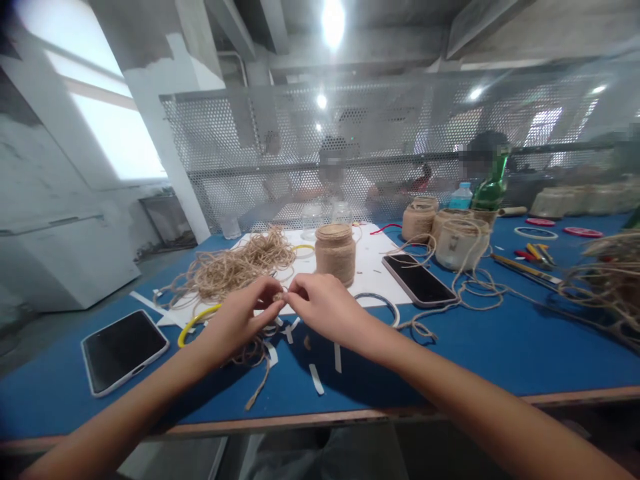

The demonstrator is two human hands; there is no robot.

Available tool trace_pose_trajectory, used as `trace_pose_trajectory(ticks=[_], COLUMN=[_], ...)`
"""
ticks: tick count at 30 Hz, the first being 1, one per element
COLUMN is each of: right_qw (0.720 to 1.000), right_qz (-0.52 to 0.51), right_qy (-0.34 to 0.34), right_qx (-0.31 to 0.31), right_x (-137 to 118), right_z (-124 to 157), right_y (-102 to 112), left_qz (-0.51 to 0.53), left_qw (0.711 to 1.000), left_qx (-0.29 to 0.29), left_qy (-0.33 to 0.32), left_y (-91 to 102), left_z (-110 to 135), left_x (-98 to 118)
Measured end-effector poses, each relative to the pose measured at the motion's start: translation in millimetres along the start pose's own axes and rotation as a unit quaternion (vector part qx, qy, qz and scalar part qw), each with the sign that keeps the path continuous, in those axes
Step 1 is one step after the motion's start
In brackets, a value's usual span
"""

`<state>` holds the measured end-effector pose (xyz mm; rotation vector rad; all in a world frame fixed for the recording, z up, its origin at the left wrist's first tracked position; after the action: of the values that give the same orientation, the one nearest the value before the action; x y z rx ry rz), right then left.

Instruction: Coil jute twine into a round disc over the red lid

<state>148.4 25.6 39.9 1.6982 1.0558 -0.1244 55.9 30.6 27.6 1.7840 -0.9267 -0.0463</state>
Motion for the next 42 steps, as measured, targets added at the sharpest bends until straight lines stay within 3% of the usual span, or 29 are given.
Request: trace_pose_trajectory(ticks=[5, 8, 13, 15, 17, 21, 26, 30, 33, 37, 42], right_qw=[0.998, 0.996, 0.995, 0.994, 0.994, 0.995, 0.996, 0.993, 0.995, 0.999, 0.996], right_qz=[-0.056, -0.069, -0.060, -0.053, -0.040, -0.024, -0.062, -0.105, -0.087, -0.014, 0.015], right_qy=[0.020, 0.036, 0.053, 0.059, 0.073, 0.087, 0.048, -0.004, -0.011, 0.032, 0.083], right_qx=[-0.034, -0.046, -0.061, -0.070, -0.075, -0.051, -0.035, -0.060, -0.036, 0.019, 0.004], right_x=[-12.7, -19.7, -24.4, -25.7, -29.3, -34.4, -21.2, -2.0, 2.1, -10.6, -26.3], right_z=[2.4, 2.8, -1.5, -3.0, -3.5, -4.2, -8.3, -12.1, -12.8, -6.7, 4.3], right_y=[-11.6, -13.5, -12.5, -12.5, -11.4, -3.6, -1.5, -9.4, -6.3, 0.8, -8.4], left_qz=[0.011, 0.126, 0.396, 0.460, 0.476, 0.355, 0.171, 0.069, 0.011, -0.035, -0.048], left_qw=[0.996, 0.986, 0.911, 0.881, 0.877, 0.933, 0.982, 0.994, 0.997, 0.996, 0.994], left_qx=[0.089, 0.110, 0.090, 0.086, 0.050, -0.039, -0.030, -0.030, -0.018, 0.034, 0.069], left_qy=[-0.020, 0.017, 0.069, 0.069, 0.044, -0.031, -0.079, -0.083, -0.074, -0.071, -0.063], left_y=[20.8, 28.4, 22.7, 22.2, 21.0, 19.6, 25.1, 19.3, 14.6, 17.8, 24.8], left_z=[2.9, 4.0, 1.3, 0.2, -1.7, -1.1, 2.5, 3.8, 3.1, 2.2, 1.8], left_x=[2.6, -3.7, -16.3, -17.2, -8.9, 16.9, 27.0, 22.4, 13.2, 6.0, 6.5])
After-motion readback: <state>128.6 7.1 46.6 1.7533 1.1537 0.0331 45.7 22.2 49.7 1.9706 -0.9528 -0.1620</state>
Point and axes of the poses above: each hand's wrist, its own z-axis away from the middle knuckle, its own y-axis out of the back of the hand, x = y × z, the point moved 10 cm from there along -z, towards the middle knuckle, and after that the axes turned 2 degrees about -z, right-handed, at the moved point
